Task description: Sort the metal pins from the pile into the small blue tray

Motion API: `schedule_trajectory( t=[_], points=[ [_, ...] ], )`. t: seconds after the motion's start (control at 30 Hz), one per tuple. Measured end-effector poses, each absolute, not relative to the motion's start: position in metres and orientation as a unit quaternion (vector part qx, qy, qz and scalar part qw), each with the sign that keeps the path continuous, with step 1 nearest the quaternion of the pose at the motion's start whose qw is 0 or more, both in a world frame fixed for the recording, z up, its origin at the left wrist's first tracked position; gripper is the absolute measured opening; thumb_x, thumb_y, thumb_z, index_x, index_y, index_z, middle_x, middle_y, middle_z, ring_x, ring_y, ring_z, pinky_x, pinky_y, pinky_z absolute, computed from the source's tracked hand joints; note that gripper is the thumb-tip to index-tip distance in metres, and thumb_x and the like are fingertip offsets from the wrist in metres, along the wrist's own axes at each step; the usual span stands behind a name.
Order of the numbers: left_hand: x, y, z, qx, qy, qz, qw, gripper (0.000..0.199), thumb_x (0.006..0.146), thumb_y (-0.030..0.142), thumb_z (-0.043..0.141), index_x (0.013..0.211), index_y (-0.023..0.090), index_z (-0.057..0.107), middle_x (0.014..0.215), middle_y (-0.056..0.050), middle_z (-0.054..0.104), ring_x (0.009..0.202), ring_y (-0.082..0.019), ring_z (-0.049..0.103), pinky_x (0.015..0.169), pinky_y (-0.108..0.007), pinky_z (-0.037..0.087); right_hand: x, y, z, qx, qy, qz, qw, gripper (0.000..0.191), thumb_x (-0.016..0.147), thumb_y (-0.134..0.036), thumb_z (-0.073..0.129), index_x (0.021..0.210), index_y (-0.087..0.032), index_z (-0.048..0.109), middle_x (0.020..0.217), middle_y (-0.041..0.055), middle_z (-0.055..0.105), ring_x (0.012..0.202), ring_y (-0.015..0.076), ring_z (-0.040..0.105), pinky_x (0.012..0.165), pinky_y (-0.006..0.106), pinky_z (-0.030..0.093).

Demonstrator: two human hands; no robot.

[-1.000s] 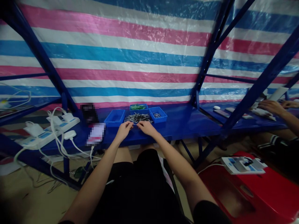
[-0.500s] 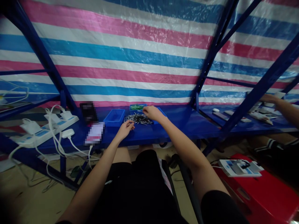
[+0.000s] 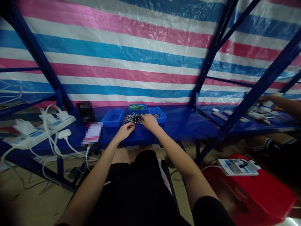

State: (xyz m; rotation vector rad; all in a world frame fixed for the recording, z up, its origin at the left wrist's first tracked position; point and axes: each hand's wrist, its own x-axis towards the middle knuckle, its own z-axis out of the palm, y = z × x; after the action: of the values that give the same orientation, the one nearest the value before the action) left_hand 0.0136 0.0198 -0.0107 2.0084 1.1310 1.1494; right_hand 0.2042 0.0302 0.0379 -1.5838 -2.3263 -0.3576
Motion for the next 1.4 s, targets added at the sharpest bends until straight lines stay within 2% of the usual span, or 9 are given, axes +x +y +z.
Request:
schedule_trajectory(
  t=[0.17,0.47,0.57,0.63,0.73,0.87,0.93,1.07,1.4],
  points=[
    [0.013,0.021,-0.009,0.725,0.438,0.455,0.275,0.019,0.077,0.029,0.051,0.086,0.017,0.062,0.080,-0.005,0.066,0.075,-0.018,0.061,0.072,-0.028,0.048,0.175,0.030,0.012,-0.578,-0.797,-0.111,0.140,0.025,0.086,-0.020,0.040,0.103,-0.016,0.057,0.103,0.0131,0.058,0.097,0.0231,0.052,0.077,0.030,0.041],
    [0.012,0.024,-0.013,0.712,0.430,0.474,0.289,0.017,0.077,0.027,0.051,0.084,0.016,0.061,0.080,-0.006,0.066,0.075,-0.018,0.062,0.072,-0.029,0.048,0.181,0.036,0.012,-0.567,-0.801,-0.138,0.137,0.025,0.087,-0.019,0.037,0.098,-0.013,0.058,0.100,0.0148,0.059,0.095,0.0240,0.052,0.076,0.031,0.040],
    [0.011,0.024,-0.014,0.711,0.427,0.477,0.291,0.018,0.077,0.027,0.050,0.085,0.016,0.061,0.081,-0.006,0.066,0.076,-0.018,0.062,0.072,-0.029,0.048,0.187,0.034,0.018,-0.558,-0.797,-0.146,0.177,0.023,0.086,-0.020,0.039,0.095,-0.013,0.059,0.097,0.0147,0.059,0.095,0.0240,0.050,0.078,0.031,0.038],
    [0.011,0.025,-0.014,0.709,0.430,0.479,0.288,0.018,0.077,0.027,0.050,0.086,0.015,0.062,0.081,-0.006,0.066,0.076,-0.018,0.062,0.073,-0.029,0.048,0.192,0.032,0.022,-0.555,-0.787,-0.135,0.235,0.021,0.086,-0.020,0.040,0.092,-0.014,0.059,0.093,0.0132,0.059,0.093,0.0229,0.050,0.078,0.030,0.038],
    [0.013,0.024,-0.013,0.714,0.433,0.470,0.287,0.024,0.078,0.027,0.051,0.095,0.015,0.062,0.083,-0.006,0.066,0.077,-0.017,0.062,0.073,-0.029,0.048,0.198,0.026,0.021,-0.529,-0.772,-0.054,0.348,0.017,0.084,-0.023,0.043,0.086,-0.016,0.059,0.086,0.0084,0.060,0.084,0.0188,0.053,0.075,0.028,0.039],
    [0.016,0.018,-0.009,0.742,0.419,0.435,0.291,0.038,0.077,0.031,0.055,0.112,0.016,0.057,0.094,-0.007,0.065,0.078,-0.016,0.061,0.073,-0.028,0.048,0.195,0.016,0.007,-0.465,-0.747,0.145,0.452,0.017,0.082,-0.029,0.045,0.082,-0.017,0.058,0.081,0.0022,0.062,0.074,0.0137,0.055,0.071,0.024,0.041],
    [0.016,0.014,-0.006,0.765,0.401,0.411,0.294,0.033,0.078,0.033,0.054,0.105,0.015,0.061,0.093,-0.007,0.066,0.079,-0.017,0.061,0.073,-0.027,0.047,0.191,0.012,-0.002,-0.441,-0.744,0.208,0.456,0.018,0.081,-0.031,0.047,0.080,-0.018,0.058,0.079,0.0006,0.062,0.072,0.0128,0.055,0.070,0.024,0.041],
    [0.015,0.011,-0.003,0.791,0.378,0.385,0.288,0.026,0.080,0.035,0.051,0.086,0.015,0.066,0.082,-0.005,0.067,0.073,-0.017,0.060,0.068,-0.026,0.045,0.188,0.009,-0.009,-0.425,-0.754,0.224,0.448,0.015,0.079,-0.030,0.049,0.079,-0.018,0.058,0.077,-0.0008,0.061,0.071,0.0120,0.053,0.070,0.024,0.039],
    [0.012,0.011,-0.002,0.723,0.430,0.458,0.287,0.025,0.073,0.036,0.059,0.084,0.015,0.068,0.081,-0.006,0.069,0.075,-0.019,0.062,0.071,-0.028,0.046,0.191,0.008,-0.006,-0.428,-0.733,0.258,0.461,0.015,0.080,-0.032,0.047,0.080,-0.019,0.055,0.077,-0.0017,0.059,0.071,0.0123,0.052,0.070,0.024,0.039]
  ],
)
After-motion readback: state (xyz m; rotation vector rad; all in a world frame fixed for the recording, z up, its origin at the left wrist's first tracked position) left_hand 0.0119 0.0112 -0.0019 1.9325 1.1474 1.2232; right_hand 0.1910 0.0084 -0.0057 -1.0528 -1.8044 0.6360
